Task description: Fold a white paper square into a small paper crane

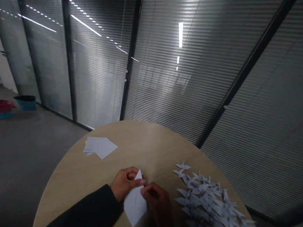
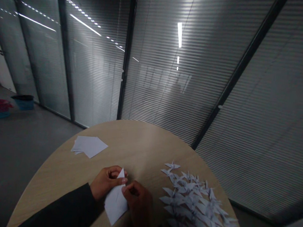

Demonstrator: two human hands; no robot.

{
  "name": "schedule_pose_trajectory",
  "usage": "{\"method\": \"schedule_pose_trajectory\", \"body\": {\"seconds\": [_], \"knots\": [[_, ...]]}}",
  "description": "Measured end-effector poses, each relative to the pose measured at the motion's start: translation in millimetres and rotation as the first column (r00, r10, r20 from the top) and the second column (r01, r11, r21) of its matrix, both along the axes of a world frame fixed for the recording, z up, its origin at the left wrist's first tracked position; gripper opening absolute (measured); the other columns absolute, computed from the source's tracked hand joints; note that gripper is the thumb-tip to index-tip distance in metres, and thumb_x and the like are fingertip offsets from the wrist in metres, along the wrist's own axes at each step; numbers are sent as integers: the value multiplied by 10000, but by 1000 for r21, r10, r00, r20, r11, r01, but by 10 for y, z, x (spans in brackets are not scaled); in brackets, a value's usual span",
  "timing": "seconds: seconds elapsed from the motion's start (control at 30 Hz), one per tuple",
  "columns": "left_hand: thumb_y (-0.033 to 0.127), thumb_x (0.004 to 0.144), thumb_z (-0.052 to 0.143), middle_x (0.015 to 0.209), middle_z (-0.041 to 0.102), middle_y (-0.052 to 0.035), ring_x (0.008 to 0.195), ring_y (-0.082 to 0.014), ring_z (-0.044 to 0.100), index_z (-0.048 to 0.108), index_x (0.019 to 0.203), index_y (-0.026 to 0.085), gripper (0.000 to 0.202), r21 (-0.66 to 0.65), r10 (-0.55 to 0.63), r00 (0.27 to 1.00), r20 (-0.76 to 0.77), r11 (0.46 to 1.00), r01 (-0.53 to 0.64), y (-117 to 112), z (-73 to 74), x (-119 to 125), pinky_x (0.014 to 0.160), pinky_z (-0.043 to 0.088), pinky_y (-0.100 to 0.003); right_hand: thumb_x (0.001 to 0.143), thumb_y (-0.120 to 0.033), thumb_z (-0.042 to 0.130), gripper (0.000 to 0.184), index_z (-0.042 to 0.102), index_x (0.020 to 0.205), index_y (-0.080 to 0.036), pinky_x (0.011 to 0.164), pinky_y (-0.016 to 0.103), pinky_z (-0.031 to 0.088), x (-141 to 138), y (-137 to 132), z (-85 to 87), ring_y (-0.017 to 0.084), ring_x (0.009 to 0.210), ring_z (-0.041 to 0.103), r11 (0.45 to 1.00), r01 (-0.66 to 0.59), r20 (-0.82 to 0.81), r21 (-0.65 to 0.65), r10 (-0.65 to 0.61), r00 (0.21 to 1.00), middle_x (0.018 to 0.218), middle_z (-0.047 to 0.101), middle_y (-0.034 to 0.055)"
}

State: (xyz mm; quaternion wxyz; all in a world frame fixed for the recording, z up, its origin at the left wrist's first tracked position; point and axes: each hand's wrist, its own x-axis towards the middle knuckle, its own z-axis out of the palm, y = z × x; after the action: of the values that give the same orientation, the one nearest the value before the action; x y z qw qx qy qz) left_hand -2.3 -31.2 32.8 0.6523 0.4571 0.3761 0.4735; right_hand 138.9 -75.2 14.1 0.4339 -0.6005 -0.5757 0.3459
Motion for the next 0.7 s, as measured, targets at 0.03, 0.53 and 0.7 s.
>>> {"method": "schedule_pose_trajectory", "body": {"seconds": [0.03,0.53,0.7], "knots": [[310,353,894,478,621,8,420,-92,501,694,643,112,404,6,13,1000,1,1000,-13,7,2,1,452,363,-210,680,-432,591,258,605,565,-201,547,226,356,2,4,-11,136,573,505,1000,-1,-5,2,1,1000,549,577,-27],[266,404,875,473,633,1,444,-84,515,671,556,125,291,52,132,991,18,990,-133,14,71,-26,469,378,-195,706,-423,590,237,620,656,-193,591,229,407,5,13,-35,157,632,569,996,-84,-1,-16,84,996,629,625,-5],[225,418,874,496,642,0,463,-73,516,685,566,116,263,69,66,998,-4,996,-65,-4,39,-14,473,359,-177,696,-444,587,272,662,723,-184,643,252,438,-37,-6,12,191,694,610,1000,-20,-72,-15,19,997,711,684,33]]}}
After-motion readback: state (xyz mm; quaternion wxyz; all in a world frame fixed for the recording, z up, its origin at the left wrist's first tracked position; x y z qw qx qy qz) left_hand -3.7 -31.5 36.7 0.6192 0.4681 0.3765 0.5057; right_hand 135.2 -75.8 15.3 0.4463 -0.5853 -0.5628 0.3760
